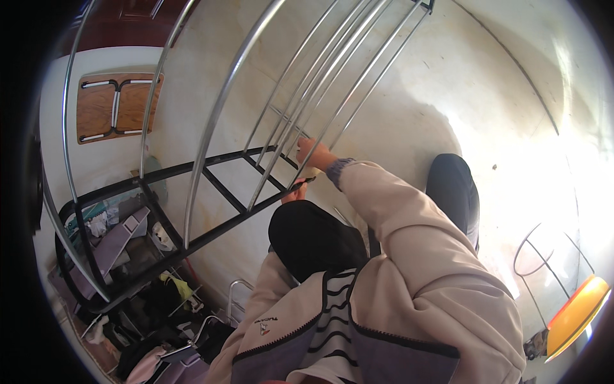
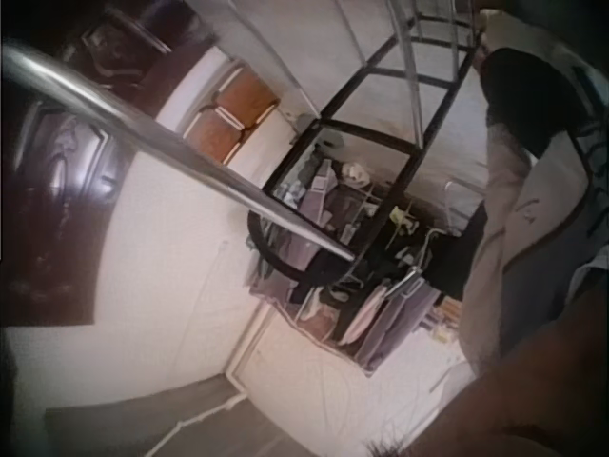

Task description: The person assembles a metal clothes drying rack by inserting horizontal rods into the frame and wiping them with a cloth. The person kneels on the floor, positions each rod, and cleans the surface as they work.

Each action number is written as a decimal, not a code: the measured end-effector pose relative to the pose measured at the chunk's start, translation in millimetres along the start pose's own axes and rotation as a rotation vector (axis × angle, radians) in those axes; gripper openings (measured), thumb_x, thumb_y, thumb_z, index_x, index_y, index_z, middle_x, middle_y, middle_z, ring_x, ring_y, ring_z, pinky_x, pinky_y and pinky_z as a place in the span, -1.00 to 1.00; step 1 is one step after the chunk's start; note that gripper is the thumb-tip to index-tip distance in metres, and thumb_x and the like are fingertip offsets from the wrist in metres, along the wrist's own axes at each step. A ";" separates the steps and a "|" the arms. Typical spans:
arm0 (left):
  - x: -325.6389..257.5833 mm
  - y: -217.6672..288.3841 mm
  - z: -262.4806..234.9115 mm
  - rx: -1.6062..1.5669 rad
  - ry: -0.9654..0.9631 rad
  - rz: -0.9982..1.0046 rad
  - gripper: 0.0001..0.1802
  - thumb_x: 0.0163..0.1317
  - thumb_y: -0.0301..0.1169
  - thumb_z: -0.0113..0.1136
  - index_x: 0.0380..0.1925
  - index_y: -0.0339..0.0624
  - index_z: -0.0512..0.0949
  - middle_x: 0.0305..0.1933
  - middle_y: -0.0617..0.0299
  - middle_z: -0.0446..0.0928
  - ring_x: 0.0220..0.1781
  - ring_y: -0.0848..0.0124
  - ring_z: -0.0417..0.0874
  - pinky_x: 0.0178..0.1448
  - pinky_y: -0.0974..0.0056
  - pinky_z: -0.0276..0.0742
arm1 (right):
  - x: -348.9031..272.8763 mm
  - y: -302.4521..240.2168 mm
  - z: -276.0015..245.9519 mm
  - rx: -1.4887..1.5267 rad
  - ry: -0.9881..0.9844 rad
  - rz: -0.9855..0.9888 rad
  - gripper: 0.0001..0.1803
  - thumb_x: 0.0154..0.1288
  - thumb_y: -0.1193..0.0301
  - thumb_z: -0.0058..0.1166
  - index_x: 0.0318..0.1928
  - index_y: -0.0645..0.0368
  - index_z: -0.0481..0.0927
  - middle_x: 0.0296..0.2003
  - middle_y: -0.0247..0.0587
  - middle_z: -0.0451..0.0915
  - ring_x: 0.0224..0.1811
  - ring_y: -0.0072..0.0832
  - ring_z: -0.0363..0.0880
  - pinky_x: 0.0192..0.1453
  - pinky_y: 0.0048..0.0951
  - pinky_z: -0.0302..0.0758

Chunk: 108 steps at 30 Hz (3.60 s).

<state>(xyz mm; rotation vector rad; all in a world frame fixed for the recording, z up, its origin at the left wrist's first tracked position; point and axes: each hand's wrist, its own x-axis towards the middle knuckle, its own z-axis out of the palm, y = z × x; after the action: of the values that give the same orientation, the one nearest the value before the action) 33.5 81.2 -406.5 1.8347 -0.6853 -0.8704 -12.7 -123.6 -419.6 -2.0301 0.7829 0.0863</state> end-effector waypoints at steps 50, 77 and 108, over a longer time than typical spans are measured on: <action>3.3 15.2 -10.1 0.298 0.076 0.058 -0.78 0.38 -0.40 0.24 -0.05 -0.26 0.56 -0.17 0.05 0.67 -0.09 0.38 0.69 -0.02 0.27 0.59 | -97.5 31.2 11.8 0.354 -0.156 0.058 -0.67 0.15 0.19 0.18 -0.12 0.03 0.74 -0.19 -0.09 0.74 -0.06 -0.04 0.70 0.01 -0.15 0.61; -2.3 19.3 -3.5 0.243 0.055 0.009 -0.84 0.34 -0.49 0.26 -0.13 -0.33 0.60 -0.25 0.16 0.63 -0.17 0.46 0.65 -0.07 0.34 0.58 | -111.0 39.4 -7.3 0.293 -0.151 0.031 -0.74 0.23 0.34 0.17 -0.12 0.15 0.76 -0.21 -0.06 0.72 -0.18 -0.23 0.73 -0.12 -0.16 0.64; 1.0 18.4 -11.9 0.204 0.007 0.026 -0.73 0.35 -0.42 0.29 -0.09 -0.44 0.59 -0.15 0.07 0.66 -0.05 0.41 0.68 0.06 0.30 0.60 | -142.5 115.1 -154.5 1.880 0.137 0.308 -0.52 0.39 0.22 0.11 0.20 0.23 0.45 0.08 -0.13 0.56 0.08 -0.31 0.59 0.17 -0.23 0.56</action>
<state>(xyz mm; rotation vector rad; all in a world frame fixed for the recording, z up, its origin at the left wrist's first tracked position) 42.2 79.6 -386.4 2.0040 -0.8164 -0.8003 -227.0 -217.3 -367.1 -0.1336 0.7180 -0.4606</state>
